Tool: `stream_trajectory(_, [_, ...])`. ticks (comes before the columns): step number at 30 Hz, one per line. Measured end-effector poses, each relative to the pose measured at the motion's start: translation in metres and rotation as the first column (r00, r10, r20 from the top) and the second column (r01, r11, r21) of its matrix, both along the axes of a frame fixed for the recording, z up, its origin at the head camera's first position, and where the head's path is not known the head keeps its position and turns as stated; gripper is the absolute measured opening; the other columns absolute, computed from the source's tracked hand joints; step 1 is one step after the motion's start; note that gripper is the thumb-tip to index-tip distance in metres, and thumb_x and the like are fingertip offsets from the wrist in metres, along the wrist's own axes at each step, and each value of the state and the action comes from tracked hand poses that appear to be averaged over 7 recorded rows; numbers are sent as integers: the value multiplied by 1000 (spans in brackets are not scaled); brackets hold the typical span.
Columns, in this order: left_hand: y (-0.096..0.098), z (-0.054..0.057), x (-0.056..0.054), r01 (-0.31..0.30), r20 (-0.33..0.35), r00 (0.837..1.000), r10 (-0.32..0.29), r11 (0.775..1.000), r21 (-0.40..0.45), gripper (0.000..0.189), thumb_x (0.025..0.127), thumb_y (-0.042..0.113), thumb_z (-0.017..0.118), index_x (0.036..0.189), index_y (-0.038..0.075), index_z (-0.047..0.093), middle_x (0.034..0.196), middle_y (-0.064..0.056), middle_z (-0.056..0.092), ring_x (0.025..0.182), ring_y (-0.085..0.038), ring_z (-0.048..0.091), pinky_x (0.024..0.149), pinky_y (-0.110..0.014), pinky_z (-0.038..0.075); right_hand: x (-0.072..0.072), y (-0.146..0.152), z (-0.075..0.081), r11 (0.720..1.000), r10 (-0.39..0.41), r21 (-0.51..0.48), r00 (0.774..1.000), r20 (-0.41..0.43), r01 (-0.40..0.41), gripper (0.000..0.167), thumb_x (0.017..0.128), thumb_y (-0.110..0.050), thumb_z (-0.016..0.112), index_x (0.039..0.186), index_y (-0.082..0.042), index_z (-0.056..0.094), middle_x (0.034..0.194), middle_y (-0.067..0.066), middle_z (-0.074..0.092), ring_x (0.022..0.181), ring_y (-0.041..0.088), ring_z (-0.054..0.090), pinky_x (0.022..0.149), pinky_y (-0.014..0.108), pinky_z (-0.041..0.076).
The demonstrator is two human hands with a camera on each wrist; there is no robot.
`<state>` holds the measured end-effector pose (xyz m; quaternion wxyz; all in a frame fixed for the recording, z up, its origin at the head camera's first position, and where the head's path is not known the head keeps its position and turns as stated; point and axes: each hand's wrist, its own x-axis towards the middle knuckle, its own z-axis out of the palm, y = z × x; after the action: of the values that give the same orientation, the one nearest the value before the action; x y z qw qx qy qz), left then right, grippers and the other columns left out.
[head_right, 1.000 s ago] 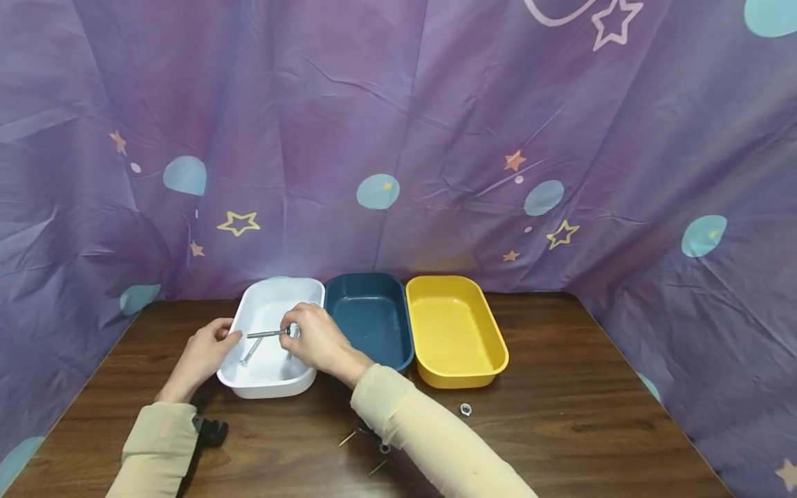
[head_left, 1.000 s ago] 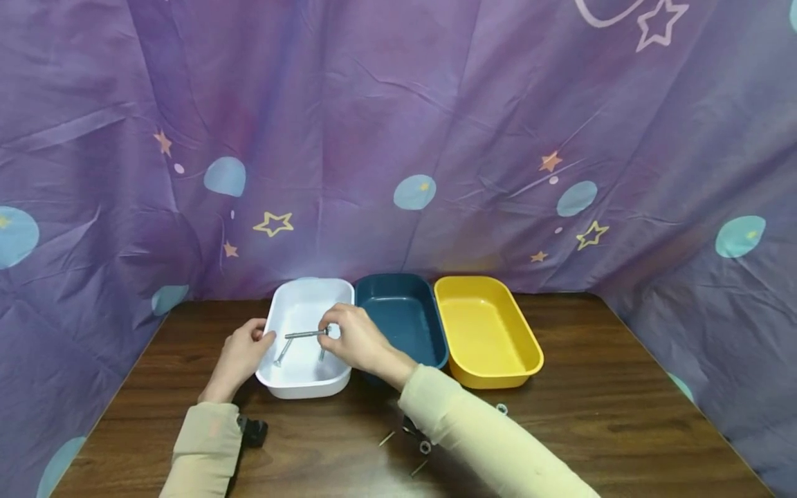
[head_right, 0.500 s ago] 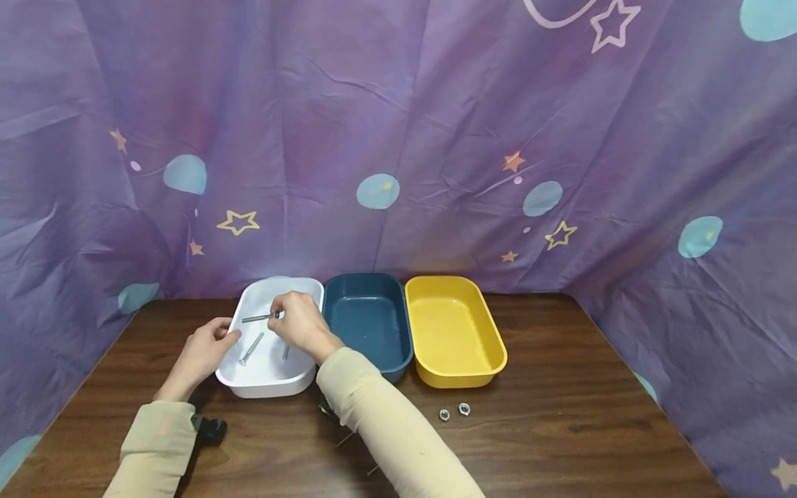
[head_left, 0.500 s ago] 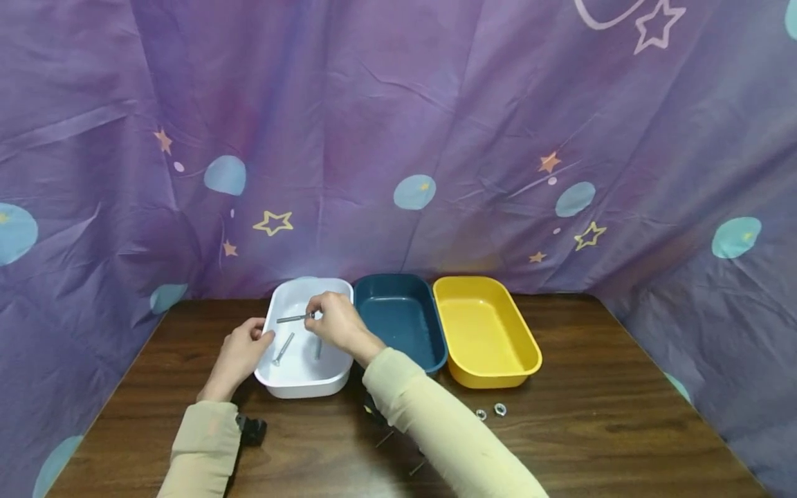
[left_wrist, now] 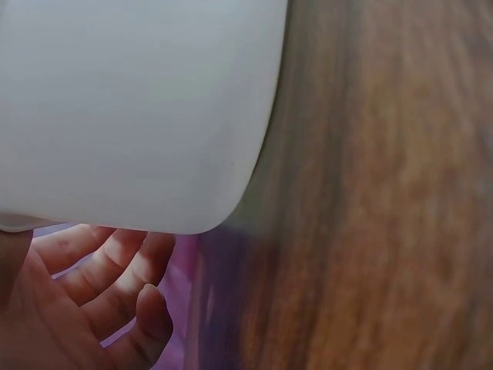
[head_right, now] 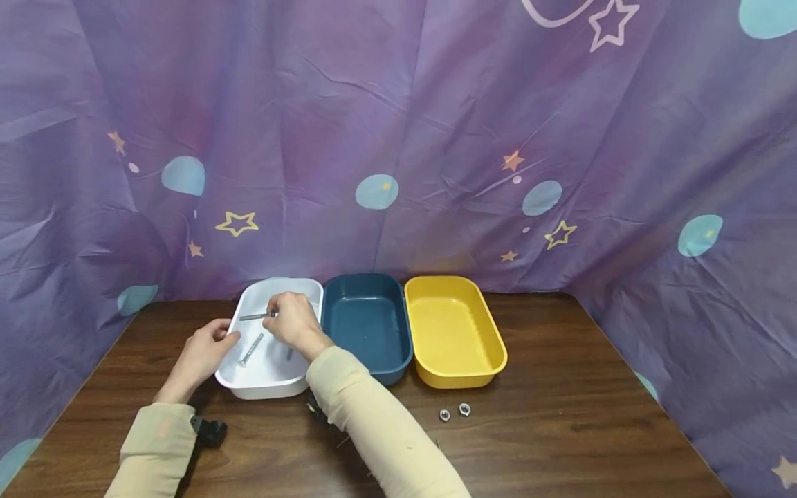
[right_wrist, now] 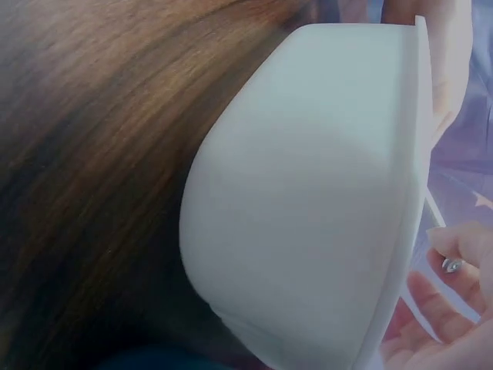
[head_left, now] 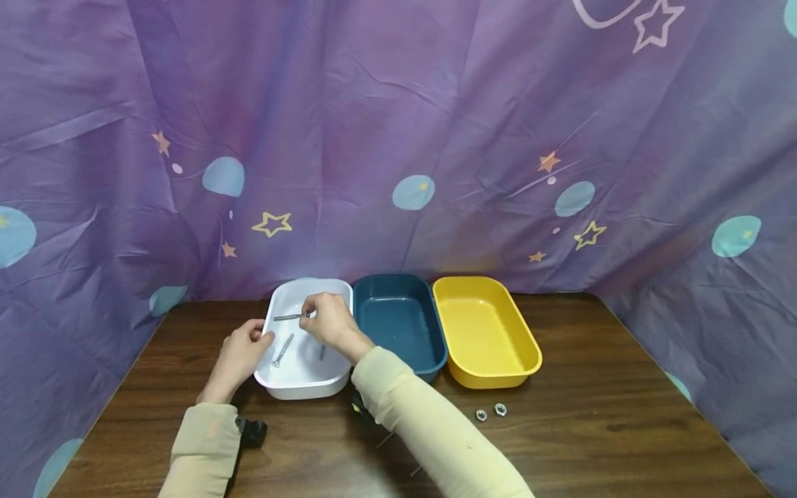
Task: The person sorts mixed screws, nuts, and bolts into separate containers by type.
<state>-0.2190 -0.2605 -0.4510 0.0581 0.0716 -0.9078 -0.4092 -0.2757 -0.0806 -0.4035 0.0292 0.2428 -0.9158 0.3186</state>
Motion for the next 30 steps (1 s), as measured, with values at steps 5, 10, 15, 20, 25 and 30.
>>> stream_trajectory(5, [-2,-2,0,9,-4,1000,-9,1000,5,41,96,19,56,130,-4,54,101,-18,64,90,-30,60,75,-38,45,0,-3,1,1000,-11,-1,1000,-7,11,3,82,-13,74,82,-14,71,90,-4,69,80,10,57,70,20,44])
stream_trajectory(10, [-1,-2,-1,4,5,1000,-5,1000,17,42,96,19,56,130,-5,53,102,-18,63,90,-31,59,74,-38,46,0,-5,2,1000,-25,0,1000,2,25,2,83,-14,74,84,-14,72,92,-3,70,84,12,59,74,22,45])
stream_trajectory(15, [-2,-1,-1,5,11,1000,-5,1000,10,42,96,19,55,131,-4,53,102,-19,64,91,-31,59,76,-39,45,0,-7,1,1000,-22,17,1000,19,22,26,86,-23,75,110,-15,71,112,3,69,103,19,62,88,28,47])
stream_trajectory(20, [0,0,0,10,10,1000,-10,1000,10,42,96,19,56,131,-4,53,101,-18,64,90,-30,59,75,-39,46,4,-6,1,999,15,41,999,52,-17,37,87,-29,74,121,-16,67,121,7,64,112,22,59,94,31,45])
stream_trajectory(25, [0,0,1,11,10,1000,-11,1000,10,42,96,19,55,130,-5,53,101,-19,64,90,-30,60,74,-39,47,8,-4,1,998,46,39,998,52,-48,31,89,-27,72,118,-16,68,120,6,63,112,21,58,94,30,44])
stream_trajectory(30, [0,1,1,17,-13,1000,-17,1000,-7,41,96,18,55,130,-6,54,99,-18,64,89,-31,60,74,-39,46,11,2,5,997,67,34,997,38,-68,27,89,-24,71,114,-16,69,118,5,64,110,19,58,92,30,44])
